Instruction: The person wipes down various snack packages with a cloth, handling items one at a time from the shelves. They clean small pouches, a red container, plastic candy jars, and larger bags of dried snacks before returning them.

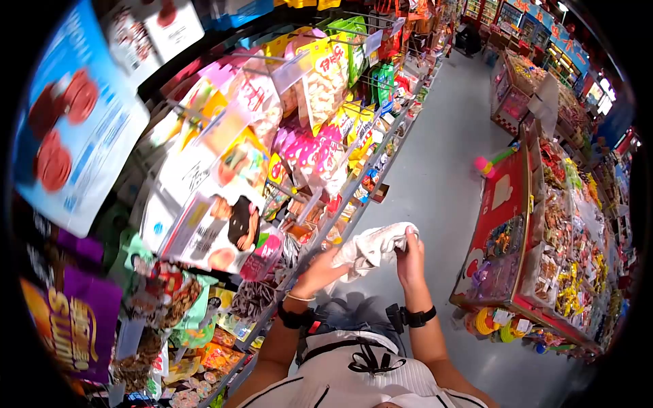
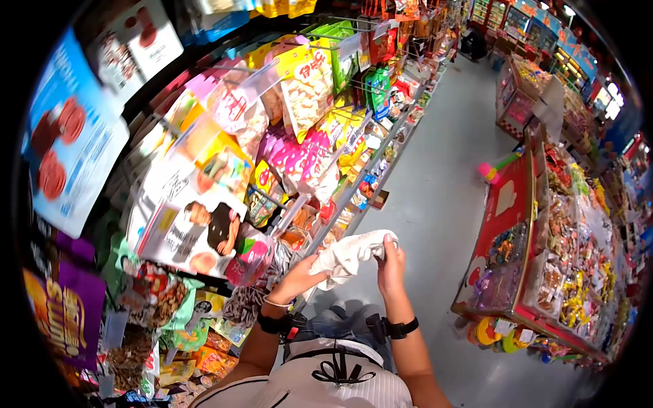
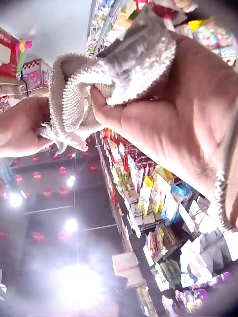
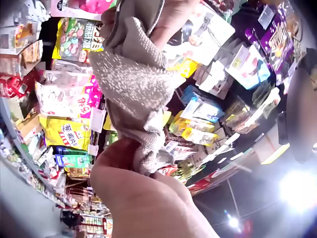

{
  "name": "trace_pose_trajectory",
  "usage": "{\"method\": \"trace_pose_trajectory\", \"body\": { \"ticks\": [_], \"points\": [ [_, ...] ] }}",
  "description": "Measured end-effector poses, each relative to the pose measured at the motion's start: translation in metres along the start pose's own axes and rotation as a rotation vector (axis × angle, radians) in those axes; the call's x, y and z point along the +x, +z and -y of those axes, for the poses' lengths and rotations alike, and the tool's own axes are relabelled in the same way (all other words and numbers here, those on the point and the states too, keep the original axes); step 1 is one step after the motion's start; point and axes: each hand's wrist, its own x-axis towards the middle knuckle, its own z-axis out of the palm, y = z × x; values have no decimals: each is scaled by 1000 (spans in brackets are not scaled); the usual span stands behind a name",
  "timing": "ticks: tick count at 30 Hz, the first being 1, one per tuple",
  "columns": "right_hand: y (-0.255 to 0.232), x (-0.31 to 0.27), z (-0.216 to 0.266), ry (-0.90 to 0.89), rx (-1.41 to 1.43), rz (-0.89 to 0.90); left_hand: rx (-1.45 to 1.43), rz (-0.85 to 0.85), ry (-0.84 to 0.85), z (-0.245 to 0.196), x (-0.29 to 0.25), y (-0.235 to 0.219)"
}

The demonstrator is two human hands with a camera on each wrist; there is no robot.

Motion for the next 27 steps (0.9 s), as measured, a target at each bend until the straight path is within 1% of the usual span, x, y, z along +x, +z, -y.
{"method": "trace_pose_trajectory", "body": {
  "ticks": [1, 2, 3, 4, 6, 7, 8, 9, 11, 12, 13, 15, 16, 17, 18, 19, 20, 21, 23, 25, 27],
  "points": [
    [1, 19, 3, -12, 21, -9, 27, 27, -13, -9, 15, -2],
    [3, 38, 7, -19, 45, 16, -21, 23, -16, -11, 28, -2],
    [6, 58, 12, -23, 67, 41, -26, -38, -52, -29, 37, -2],
    [8, 79, 15, -23, 89, 66, -32, -102, -91, -60, 41, -1],
    [13, 123, 20, -12, 106, 148, -95, -121, -72, -102, 64, -6],
    [19, 147, 23, 15, 119, 150, -43, -237, -18, -88, 81, -3],
    [28, 172, 24, 16, 136, 181, -139, -309, -51, -81, 92, -2],
    [35, 197, 24, 21, 153, 216, -235, -384, -82, -91, 101, -2],
    [47, 246, 27, 76, 76, 347, -190, -587, -47, -104, 123, -2],
    [62, 264, 31, 77, 102, 394, -164, -693, -27, -112, 136, -1],
    [71, 284, 31, 50, 83, 503, -236, -805, -13, -118, 148, 0],
    [97, 310, 34, 48, -108, 598, -365, -1019, 34, -126, 174, -2],
    [105, 325, 31, 40, -340, 713, -255, -1084, 64, -132, 184, -3],
    [115, 334, 28, 65, -533, 821, -163, -1114, 86, -142, 191, -2],
    [118, 347, -4, 49, -725, 823, 3, -1133, 98, -134, 199, -6],
    [125, 340, -6, -334, -622, 927, 167, -1140, 100, -128, 205, -6],
    [132, 339, -4, -239, -478, 1119, 127, -1167, 65, -127, 210, 0],
    [127, 348, -31, -563, -877, 1172, 87, -1189, 29, -129, 216, 5],
    [143, 337, -7, -568, -849, 1200, 46, -1215, -24, -126, 225, 9],
    [148, 337, -8, -579, -816, 1175, 42, -1220, -71, -102, 227, 11],
    [149, 339, -10, -564, -815, 1180, -42, -1203, -55, -98, 232, 14]
  ]
}}
